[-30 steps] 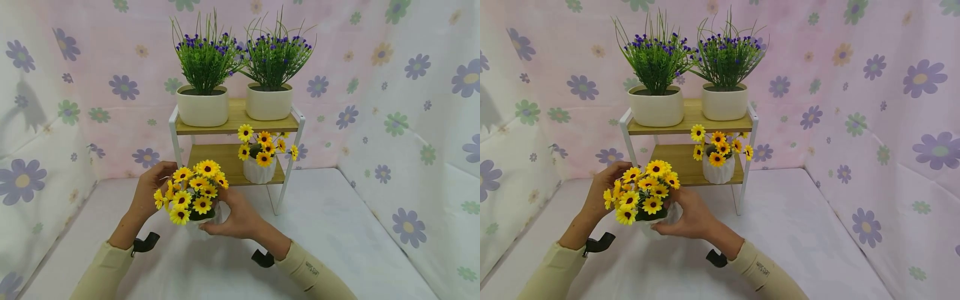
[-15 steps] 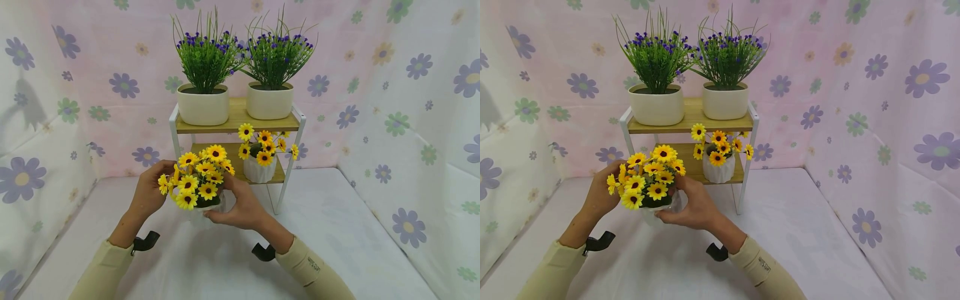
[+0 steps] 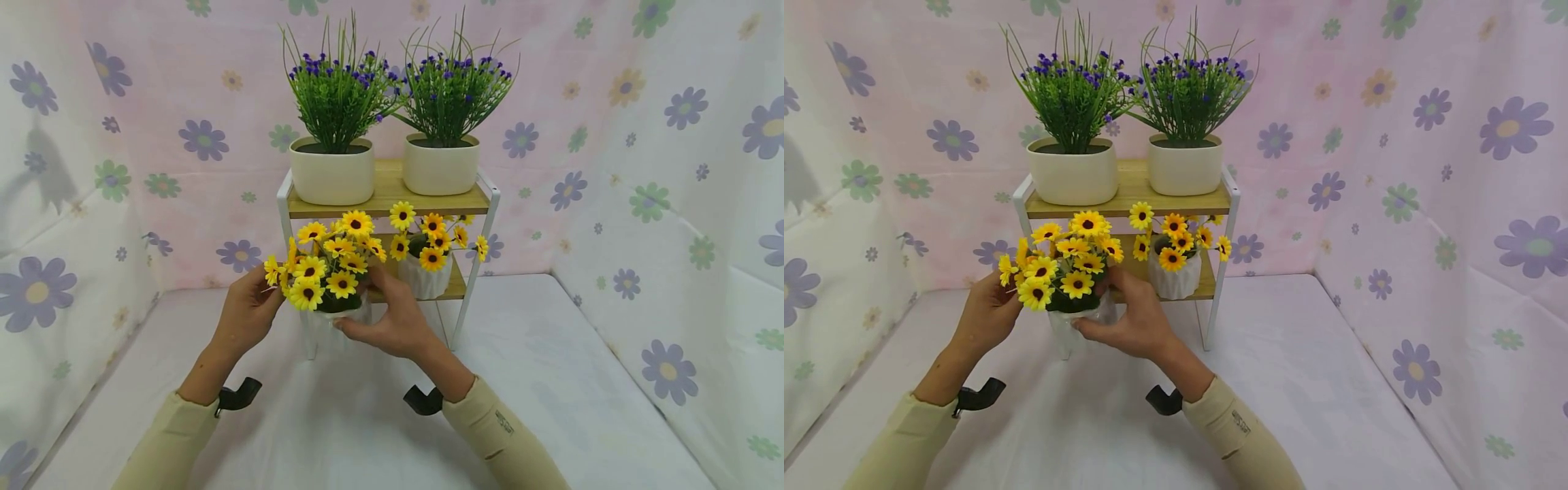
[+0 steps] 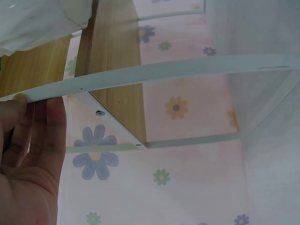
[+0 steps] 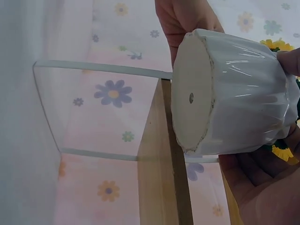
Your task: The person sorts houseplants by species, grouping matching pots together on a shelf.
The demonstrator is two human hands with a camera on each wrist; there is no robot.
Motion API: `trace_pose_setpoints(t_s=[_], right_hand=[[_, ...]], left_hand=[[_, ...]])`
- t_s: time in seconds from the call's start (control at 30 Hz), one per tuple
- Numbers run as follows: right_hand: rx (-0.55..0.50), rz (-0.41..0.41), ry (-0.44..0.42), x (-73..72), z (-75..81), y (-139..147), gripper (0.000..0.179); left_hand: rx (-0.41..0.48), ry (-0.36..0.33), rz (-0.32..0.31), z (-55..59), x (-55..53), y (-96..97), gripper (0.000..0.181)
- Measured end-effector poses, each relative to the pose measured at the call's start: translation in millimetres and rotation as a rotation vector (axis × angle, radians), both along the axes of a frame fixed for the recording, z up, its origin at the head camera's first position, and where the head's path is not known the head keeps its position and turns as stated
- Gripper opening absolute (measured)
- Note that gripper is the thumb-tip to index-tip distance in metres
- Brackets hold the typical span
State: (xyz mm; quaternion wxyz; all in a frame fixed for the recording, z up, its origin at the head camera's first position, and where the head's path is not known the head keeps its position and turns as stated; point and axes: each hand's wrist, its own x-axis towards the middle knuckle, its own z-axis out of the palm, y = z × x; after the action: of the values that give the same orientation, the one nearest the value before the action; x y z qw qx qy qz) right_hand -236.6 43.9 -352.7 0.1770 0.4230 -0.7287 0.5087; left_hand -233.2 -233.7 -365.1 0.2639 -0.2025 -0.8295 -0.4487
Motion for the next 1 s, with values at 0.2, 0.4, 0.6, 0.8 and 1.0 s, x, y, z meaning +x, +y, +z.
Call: trace_pose_setpoints(t_s=[0.2, 0.4, 0.6, 0.8, 1.0], right_hand=[[-0.047, -0.011, 0.014, -4.0, 5.2, -4.2, 0.051], [-0.092, -0.025, -0.020, -9.2, 7.8, -9.8, 0.058], [-0.105, -0.091, -0.094, -15.0, 4.4, -14.5, 0.052], [-0.131, -0.127, -0.119, -19.2, 0.1, -19.8, 0.049], [-0.210, -0.090, -0.098, -22.3, -3.9, -30.4, 0.061]], left_hand=[[0.019, -0.013, -0.019, -0.8, -0.3, 0.9, 0.037], [0.035, 0.015, -0.058, -1.4, -2.4, 2.4, 0.027], [0.048, 0.013, -0.076, -0.4, -2.5, 4.2, 0.025], [0.043, 0.007, -0.067, -0.2, -3.5, 4.0, 0.022], [0.044, 0.011, -0.070, 0.4, -3.3, 2.8, 0.022]])
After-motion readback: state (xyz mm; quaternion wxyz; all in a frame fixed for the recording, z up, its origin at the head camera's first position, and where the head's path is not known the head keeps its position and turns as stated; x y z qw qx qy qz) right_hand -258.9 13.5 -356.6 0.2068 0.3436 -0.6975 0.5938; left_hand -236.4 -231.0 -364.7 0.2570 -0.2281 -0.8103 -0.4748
